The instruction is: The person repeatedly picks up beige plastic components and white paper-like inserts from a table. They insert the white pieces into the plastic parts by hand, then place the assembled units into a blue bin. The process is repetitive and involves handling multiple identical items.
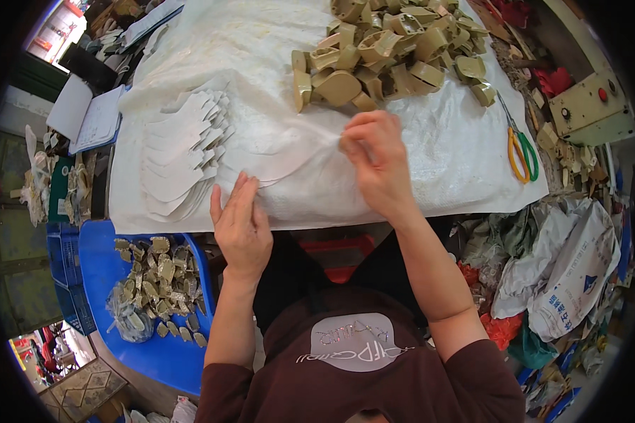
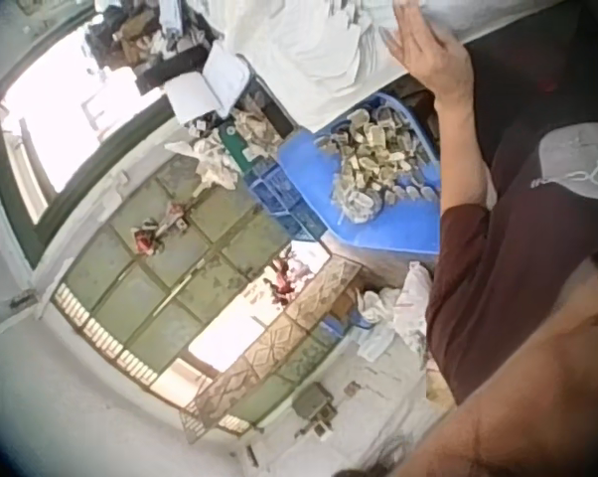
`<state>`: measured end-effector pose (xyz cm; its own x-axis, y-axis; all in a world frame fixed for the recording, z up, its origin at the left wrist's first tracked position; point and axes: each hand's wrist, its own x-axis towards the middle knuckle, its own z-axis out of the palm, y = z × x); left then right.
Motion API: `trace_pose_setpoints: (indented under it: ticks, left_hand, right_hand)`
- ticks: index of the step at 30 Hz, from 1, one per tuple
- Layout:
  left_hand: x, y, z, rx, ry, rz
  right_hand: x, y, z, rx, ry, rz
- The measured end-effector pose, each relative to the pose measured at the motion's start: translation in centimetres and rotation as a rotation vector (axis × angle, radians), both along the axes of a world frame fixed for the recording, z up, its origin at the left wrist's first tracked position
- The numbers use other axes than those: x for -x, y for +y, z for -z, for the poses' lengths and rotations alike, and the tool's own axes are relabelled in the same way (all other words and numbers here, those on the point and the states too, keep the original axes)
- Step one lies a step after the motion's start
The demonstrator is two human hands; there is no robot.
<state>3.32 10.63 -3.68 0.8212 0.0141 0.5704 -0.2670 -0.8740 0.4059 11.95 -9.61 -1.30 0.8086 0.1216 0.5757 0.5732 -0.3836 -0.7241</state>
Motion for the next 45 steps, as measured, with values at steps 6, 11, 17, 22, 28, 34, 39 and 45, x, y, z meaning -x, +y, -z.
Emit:
trace_pose_setpoints:
  ticks: [6, 11, 17, 22, 28, 34, 39, 45]
  left_hand:
    - [0.7, -1.1, -1.1, 0.093, -0.102, 0.064]
    - [0.5, -2.1, -2.9, -0.11, 0.096, -0.052]
    - [0.9, -3.2, -3.9, -0.03, 0.011, 0.084]
    - [0.6, -6.9, -3.2, 1.249, 0.553, 0.414]
    - [-0.7, -8.9, -4.2, 1.454, 0.562, 0.442]
    - [-1.1, -9.0, -3.1, 1.392, 0.602, 0.496]
    - [-3.4, -10.4, -3.7, 1.181, 0.449, 0.626]
    - [-8.1, -12.6, -4.6, 1.051, 0.372, 0.727]
  right_hand:
    - [3.2, -3.4, -1.3, -0.092, -0.011, -0.019]
    - [4.9, -3.5, -1.3, -0.052, -0.041, -0.111]
    - [5.2, -3.4, -1.6, 0.027, -0.113, -0.074]
    - [4.6, -3.4, -3.4, 0.295, -0.138, -0.274]
    - [-4.1, -7.2, -3.8, -0.018, -0.145, 0.392]
    - [-3.8, -8.3, -4.3, 0.239, 0.082, 0.31]
    - [-1.8, -10.3, -2.0, 0.295, 0.211, 0.238]
    - [0.4, -10.8, -1.1, 0.464, 0.053, 0.1]
